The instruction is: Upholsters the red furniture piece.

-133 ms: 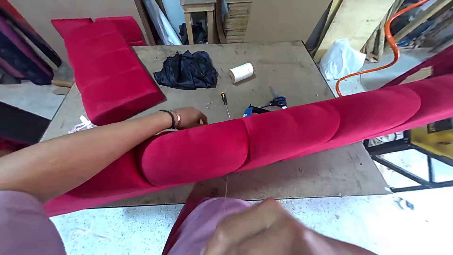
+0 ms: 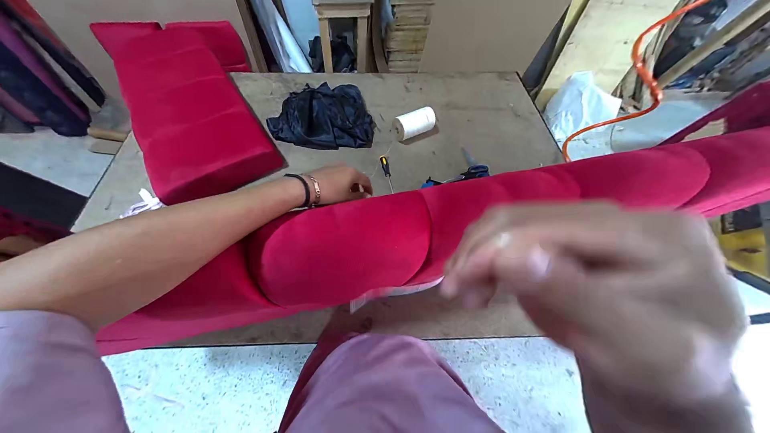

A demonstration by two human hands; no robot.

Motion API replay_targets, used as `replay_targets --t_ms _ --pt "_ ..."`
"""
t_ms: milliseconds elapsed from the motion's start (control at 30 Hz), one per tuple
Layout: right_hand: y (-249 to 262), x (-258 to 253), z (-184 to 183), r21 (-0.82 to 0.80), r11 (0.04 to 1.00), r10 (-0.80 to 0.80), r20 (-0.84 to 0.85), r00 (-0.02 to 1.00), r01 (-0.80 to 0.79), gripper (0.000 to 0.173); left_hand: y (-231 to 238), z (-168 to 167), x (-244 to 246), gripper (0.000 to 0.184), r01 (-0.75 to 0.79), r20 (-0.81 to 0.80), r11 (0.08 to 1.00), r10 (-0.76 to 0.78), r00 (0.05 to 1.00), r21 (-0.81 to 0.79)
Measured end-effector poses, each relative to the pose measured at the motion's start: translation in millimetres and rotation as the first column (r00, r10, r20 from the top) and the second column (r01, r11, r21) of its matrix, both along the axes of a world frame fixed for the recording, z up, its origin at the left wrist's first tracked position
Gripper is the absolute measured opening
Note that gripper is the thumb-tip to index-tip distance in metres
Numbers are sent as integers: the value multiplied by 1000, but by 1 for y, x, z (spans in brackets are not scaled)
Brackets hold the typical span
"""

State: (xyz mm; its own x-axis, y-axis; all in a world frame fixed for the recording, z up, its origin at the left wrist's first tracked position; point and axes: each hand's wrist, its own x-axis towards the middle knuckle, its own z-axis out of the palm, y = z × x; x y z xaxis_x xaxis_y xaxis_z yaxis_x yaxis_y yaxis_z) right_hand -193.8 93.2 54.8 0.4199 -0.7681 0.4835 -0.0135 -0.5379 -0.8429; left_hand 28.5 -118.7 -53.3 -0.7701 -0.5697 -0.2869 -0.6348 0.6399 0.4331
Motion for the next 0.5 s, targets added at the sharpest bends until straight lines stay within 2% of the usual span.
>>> replay_targets --t_ms 67,133,200,267,400,500 --pt "-23 -12 9 51 993 -108 40 993 105 26 6 1 -3 26 2 -41 1000 -2 999 17" --pt "-36 -17 19 75 989 -132 97 986 125 30 10 2 -4 26 9 -40 998 -6 999 66" --pt "-52 -22 30 29 989 -146 73 987 144 31 14 -2 -4 24 0 -48 999 3 999 54" --pt "-82 -22 40 57 985 -166 38 985 163 31 12 -4 -3 23 3 -69 1000 -1 998 28" --pt "-170 -12 53 321 918 -253 29 967 231 28 2 -4 -1 24 -9 -73 1000 9 997 -3" --pt "-238 -1 39 444 858 -267 -44 963 258 24 -4 12 -2 28 -102 -120 994 98 988 -28"
